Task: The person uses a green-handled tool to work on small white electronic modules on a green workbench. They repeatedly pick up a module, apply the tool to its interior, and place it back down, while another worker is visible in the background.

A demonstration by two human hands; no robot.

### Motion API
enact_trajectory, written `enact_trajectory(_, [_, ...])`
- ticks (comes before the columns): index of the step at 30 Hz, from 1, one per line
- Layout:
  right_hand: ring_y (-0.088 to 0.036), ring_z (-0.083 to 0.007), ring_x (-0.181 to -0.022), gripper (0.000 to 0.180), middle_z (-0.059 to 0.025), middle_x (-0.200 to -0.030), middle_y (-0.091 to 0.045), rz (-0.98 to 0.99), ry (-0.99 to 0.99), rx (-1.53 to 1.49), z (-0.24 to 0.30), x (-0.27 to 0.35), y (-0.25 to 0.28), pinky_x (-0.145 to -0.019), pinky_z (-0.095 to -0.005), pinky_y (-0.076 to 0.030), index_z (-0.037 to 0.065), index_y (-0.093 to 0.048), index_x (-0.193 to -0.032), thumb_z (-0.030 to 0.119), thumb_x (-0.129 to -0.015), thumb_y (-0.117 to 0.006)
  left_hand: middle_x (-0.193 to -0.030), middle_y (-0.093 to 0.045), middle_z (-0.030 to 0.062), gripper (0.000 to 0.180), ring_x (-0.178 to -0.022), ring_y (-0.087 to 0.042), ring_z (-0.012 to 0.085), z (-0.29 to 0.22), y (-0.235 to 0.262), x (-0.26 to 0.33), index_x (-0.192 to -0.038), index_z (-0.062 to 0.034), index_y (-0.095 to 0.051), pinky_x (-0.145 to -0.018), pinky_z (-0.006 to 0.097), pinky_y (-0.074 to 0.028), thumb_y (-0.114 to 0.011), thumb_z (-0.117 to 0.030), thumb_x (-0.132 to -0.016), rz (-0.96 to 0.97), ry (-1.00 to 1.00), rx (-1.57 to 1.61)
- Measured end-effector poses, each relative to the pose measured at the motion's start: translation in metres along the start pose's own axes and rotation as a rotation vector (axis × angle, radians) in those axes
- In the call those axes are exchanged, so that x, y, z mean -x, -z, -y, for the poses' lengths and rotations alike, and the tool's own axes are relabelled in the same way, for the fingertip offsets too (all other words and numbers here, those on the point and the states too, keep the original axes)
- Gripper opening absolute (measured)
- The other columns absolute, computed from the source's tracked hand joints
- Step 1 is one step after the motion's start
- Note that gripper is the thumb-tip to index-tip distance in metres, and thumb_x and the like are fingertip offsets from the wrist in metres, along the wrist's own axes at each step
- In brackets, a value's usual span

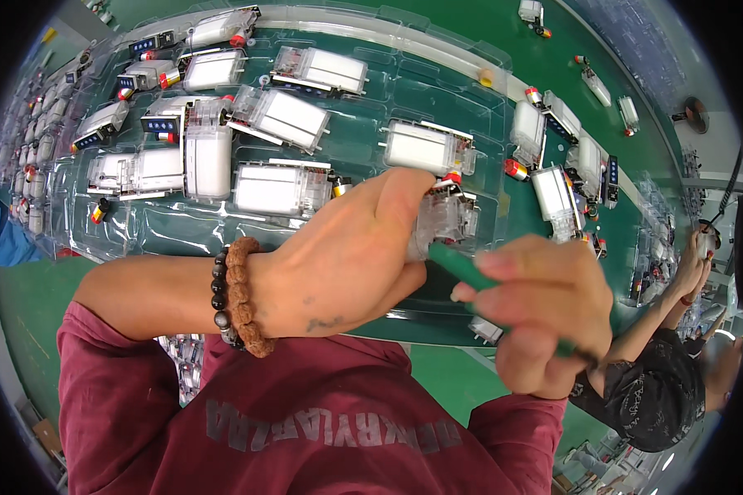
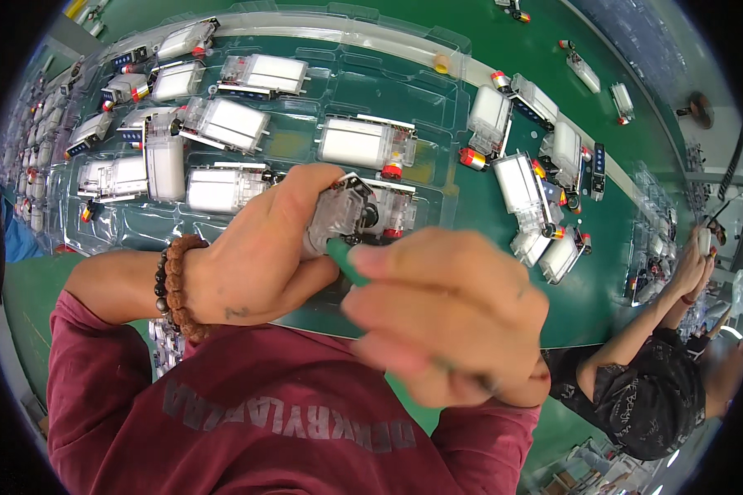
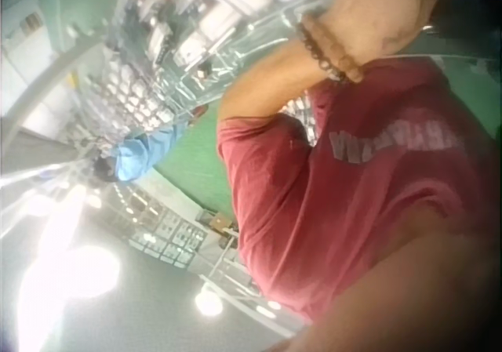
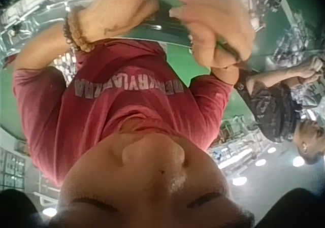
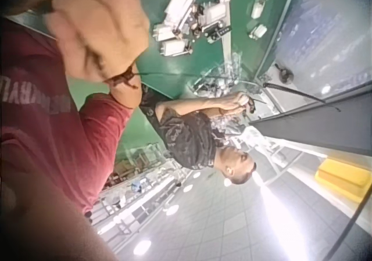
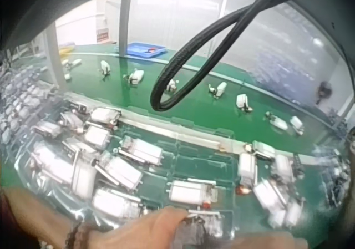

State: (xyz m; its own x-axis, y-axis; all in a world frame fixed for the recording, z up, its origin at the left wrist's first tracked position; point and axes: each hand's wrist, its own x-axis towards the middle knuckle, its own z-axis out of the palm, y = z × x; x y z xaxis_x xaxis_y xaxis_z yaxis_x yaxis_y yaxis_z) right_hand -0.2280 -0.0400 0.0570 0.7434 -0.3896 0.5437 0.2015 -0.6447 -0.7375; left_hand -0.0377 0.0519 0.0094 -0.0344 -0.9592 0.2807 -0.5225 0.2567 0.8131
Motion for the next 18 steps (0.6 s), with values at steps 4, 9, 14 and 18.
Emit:
enact_trajectory(4, [-0.062,-0.0214,-0.057,0.037,-0.0178,-0.096,-0.057,-0.21,-0.089,-0.066,-0.005,0.007,-0.006,-0.058,-0.0308,-0.055,0.0,-0.06,-0.09,0.035,-0.099,-0.05,-0.101,-0.056,0.0324,0.059,-0.092,-0.057,0.0511,-0.004,0.002,-0.002,-0.124,0.0084,-0.035,-0.079,0.05,-0.048,-0.065,0.001,-0.074,0.037,0.097,0.041])
enact_trajectory(9, [-0.064,-0.0227,-0.067,0.036,-0.0217,-0.092,-0.063,-0.282,-0.095,-0.186,-0.003,0.007,-0.011,-0.062,-0.0345,-0.057,-0.003,-0.066,-0.093,0.03,-0.1,-0.053,-0.102,-0.056,0.0328,0.059,-0.093,-0.057,0.0512,-0.004,0.003,-0.001,-0.125,0.0079,-0.035,-0.079,0.05,-0.048,-0.065,0.001,-0.074,0.024,0.071,0.044])
enact_trajectory(14, [-0.062,-0.022,-0.06,0.04,-0.0187,-0.092,-0.057,-0.144,-0.066,-0.073,-0.007,0.004,-0.008,-0.058,-0.0328,-0.055,0.0,-0.058,-0.091,0.036,-0.102,-0.045,-0.1,-0.056,0.033,0.059,-0.091,-0.057,0.0513,-0.004,0.003,0.001,-0.124,0.0088,-0.035,-0.078,0.05,-0.048,-0.065,0.001,-0.074,0.03,0.069,0.059])
enact_trajectory(18, [-0.06,-0.021,-0.055,0.046,-0.0171,-0.091,-0.056,-0.092,-0.112,-0.011,-0.004,0.002,-0.008,-0.056,-0.0323,-0.053,0.001,-0.054,-0.087,0.042,-0.103,-0.042,-0.099,-0.056,0.0325,0.058,-0.09,-0.056,0.051,-0.003,0.004,0.001,-0.122,0.0093,-0.036,-0.077,0.05,-0.048,-0.066,0.001,-0.073,0.035,0.076,0.064])
